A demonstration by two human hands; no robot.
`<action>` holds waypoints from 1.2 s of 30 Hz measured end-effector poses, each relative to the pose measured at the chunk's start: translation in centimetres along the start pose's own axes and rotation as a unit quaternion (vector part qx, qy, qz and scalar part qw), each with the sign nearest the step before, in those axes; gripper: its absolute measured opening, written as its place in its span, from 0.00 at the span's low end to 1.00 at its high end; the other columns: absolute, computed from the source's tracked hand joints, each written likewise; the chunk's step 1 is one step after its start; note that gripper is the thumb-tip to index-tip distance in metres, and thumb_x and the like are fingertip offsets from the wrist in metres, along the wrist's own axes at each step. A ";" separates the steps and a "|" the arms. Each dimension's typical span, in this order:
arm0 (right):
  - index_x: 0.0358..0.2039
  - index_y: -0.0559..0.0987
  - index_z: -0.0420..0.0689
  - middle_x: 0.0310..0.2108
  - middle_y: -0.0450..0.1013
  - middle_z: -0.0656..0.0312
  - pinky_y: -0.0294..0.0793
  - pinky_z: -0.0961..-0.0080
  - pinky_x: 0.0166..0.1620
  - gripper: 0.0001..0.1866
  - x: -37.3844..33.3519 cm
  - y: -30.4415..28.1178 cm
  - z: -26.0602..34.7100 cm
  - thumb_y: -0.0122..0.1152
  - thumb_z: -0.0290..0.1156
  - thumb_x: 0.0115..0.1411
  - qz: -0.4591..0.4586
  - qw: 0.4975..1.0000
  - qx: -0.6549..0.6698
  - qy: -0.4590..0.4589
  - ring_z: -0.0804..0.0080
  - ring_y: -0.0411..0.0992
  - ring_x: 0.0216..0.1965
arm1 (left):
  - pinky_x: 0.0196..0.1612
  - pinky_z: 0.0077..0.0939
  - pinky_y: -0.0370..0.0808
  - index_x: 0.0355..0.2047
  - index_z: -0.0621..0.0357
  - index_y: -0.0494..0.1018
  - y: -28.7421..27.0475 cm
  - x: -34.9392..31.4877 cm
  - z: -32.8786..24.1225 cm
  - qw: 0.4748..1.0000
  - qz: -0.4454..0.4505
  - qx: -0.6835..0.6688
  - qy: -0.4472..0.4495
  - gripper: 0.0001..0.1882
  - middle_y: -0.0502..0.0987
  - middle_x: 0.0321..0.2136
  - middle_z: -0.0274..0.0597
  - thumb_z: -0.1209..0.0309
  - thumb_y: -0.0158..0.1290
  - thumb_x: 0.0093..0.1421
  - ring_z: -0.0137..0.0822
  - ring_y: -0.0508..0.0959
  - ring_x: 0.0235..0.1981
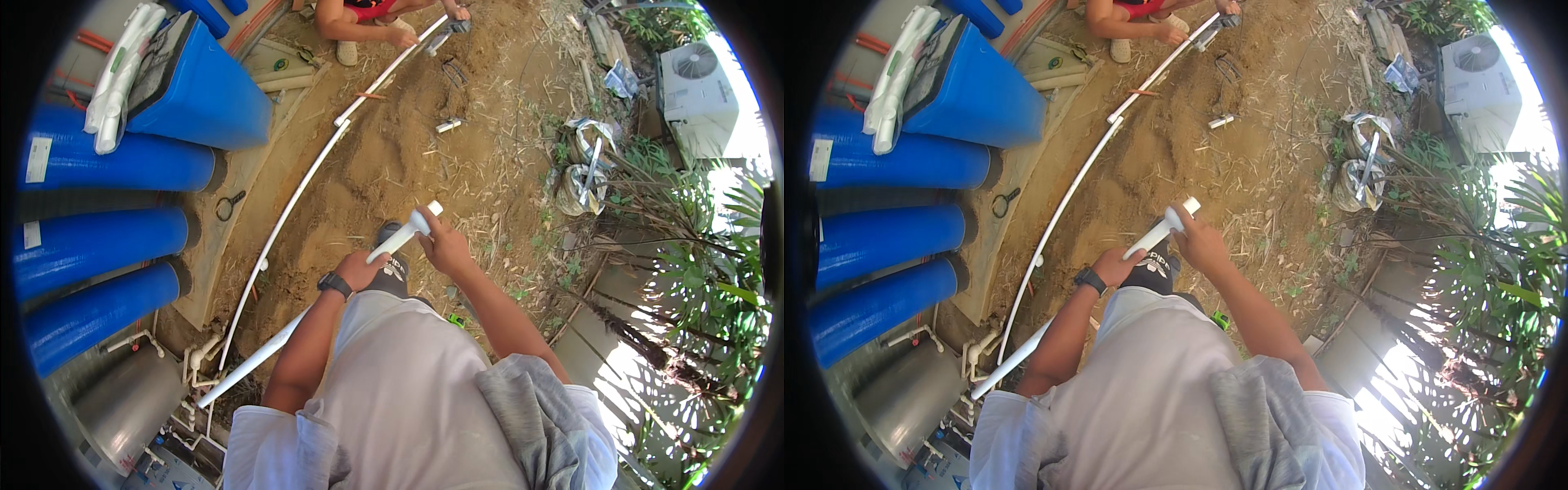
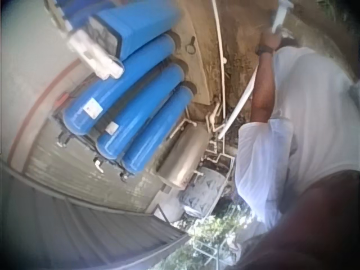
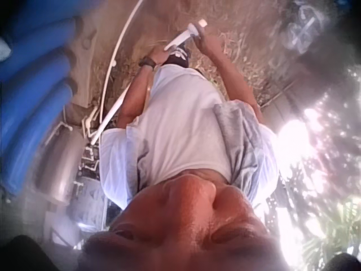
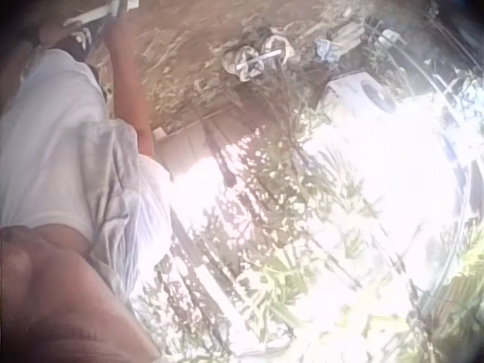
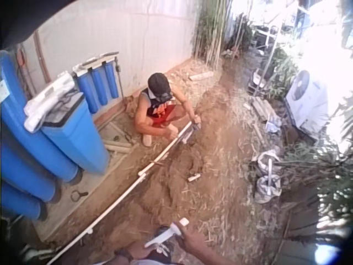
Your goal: The person assembles white PVC pipes and fittings by hand, connecting a pipe to an elbow joint and then to a T-joint. A second person assists by cutting pipe sections with a hand saw nearby.
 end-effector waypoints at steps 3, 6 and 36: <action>0.69 0.65 0.52 0.46 0.76 0.45 0.79 0.56 0.40 0.33 1.4 -3.5 1.6 0.65 0.38 0.65 -0.087 0.996 -0.003 -0.033 0.47 0.79 0.38 | 0.44 0.47 0.76 0.41 0.67 0.82 -0.5 1.2 -0.2 0.999 -0.015 0.033 0.014 0.41 0.83 0.33 0.64 0.33 0.46 0.67 0.60 0.83 0.40; 0.67 0.69 0.47 0.47 0.77 0.47 0.79 0.65 0.38 0.30 2.9 -8.7 3.2 0.66 0.37 0.66 -0.193 0.977 0.057 -0.073 0.56 0.79 0.34 | 0.42 0.46 0.76 0.40 0.66 0.82 -1.1 4.2 0.5 1.000 -0.007 -0.004 0.003 0.42 0.82 0.31 0.63 0.32 0.47 0.66 0.58 0.83 0.37; 0.69 0.66 0.50 0.43 0.77 0.46 0.80 0.53 0.39 0.30 28.7 -20.2 -10.2 0.60 0.42 0.69 -0.009 0.987 -0.035 -0.158 0.45 0.80 0.37 | 0.43 0.46 0.77 0.39 0.62 0.83 -6.9 20.3 -20.4 0.986 -0.109 -0.018 -0.126 0.43 0.83 0.34 0.56 0.28 0.47 0.62 0.54 0.83 0.39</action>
Point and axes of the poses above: each hand's wrist, its own x-axis towards the middle knuckle, its own y-axis out of the palm, z = x × y, the point moved 1 cm from there along x, towards the middle knuckle
